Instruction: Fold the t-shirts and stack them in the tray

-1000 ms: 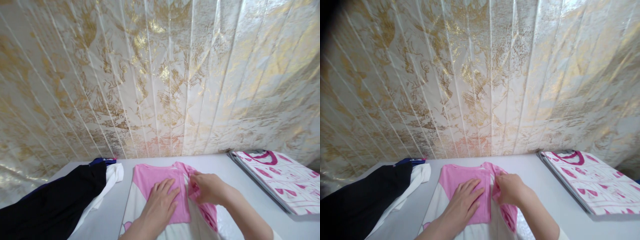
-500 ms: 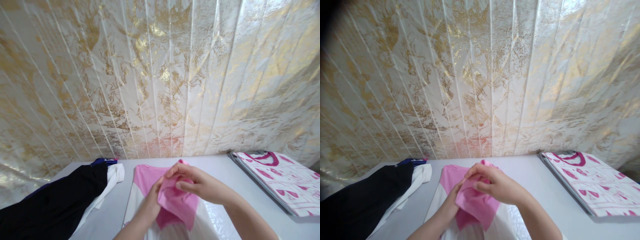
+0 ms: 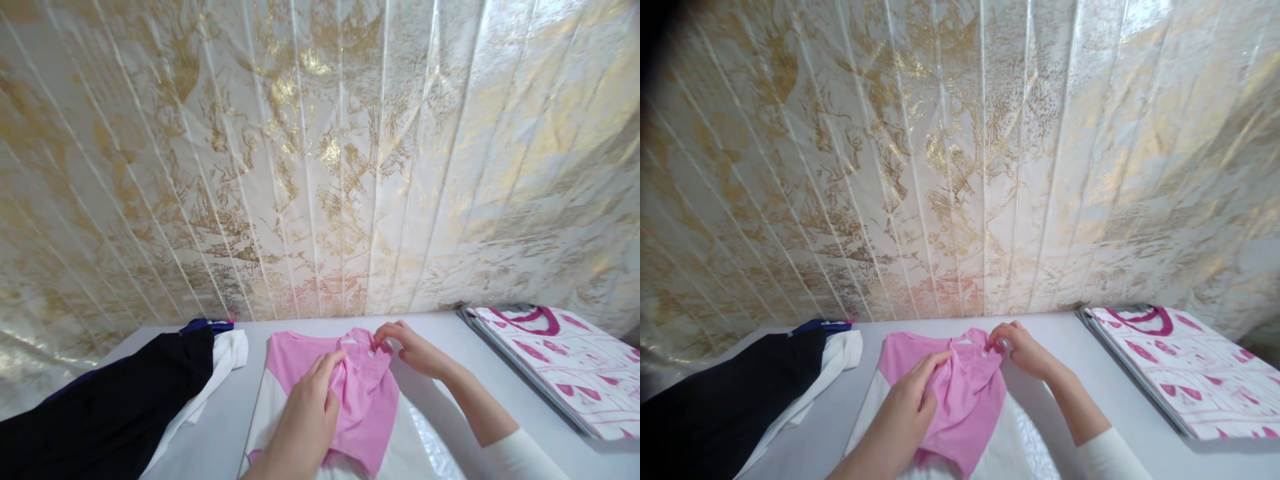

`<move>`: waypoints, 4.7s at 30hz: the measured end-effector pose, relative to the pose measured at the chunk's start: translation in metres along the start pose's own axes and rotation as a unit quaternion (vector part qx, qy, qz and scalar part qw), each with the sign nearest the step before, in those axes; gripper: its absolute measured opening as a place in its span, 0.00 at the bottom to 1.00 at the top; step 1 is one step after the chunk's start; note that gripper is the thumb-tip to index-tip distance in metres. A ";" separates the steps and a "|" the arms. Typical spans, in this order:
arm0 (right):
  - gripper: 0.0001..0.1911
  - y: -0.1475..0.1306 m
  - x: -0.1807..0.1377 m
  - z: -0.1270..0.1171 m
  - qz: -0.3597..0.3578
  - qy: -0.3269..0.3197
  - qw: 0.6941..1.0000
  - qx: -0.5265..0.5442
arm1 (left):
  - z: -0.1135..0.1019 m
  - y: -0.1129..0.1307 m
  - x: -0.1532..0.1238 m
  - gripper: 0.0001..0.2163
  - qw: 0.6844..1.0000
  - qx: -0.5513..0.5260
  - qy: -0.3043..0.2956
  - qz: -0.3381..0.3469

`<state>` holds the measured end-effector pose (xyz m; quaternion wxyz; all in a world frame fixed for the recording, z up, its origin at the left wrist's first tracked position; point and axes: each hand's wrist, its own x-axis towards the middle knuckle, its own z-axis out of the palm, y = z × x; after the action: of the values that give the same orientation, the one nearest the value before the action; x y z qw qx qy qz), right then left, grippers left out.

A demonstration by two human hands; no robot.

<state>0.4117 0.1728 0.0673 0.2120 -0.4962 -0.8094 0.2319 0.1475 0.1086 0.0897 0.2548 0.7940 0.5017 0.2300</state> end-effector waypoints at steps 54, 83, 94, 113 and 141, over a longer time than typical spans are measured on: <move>0.14 -0.005 0.055 0.024 -0.009 0.116 0.984 -0.132 | -0.037 -0.067 0.037 0.10 0.993 0.091 0.064 -0.045; 0.24 -0.032 0.048 0.083 0.010 0.101 0.977 -0.188 | -0.027 -0.016 -0.030 0.10 0.974 0.156 -0.130 0.099; 0.24 -0.031 0.048 0.083 0.005 0.095 0.978 -0.184 | -0.050 -0.026 -0.033 0.09 0.969 0.147 -0.151 0.129; 0.24 -0.026 0.050 0.082 0.009 0.104 0.977 -0.186 | -0.011 -0.028 -0.031 0.08 0.969 0.206 -0.075 0.115; 0.25 -0.030 0.049 0.080 0.016 0.093 0.976 -0.194 | -0.008 -0.033 -0.039 0.12 0.993 0.110 -0.032 -0.006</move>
<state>0.3243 0.1921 0.0264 0.1819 -0.5603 -0.8077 0.0265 0.1052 0.0867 0.0702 0.1828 0.8209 0.5209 0.1464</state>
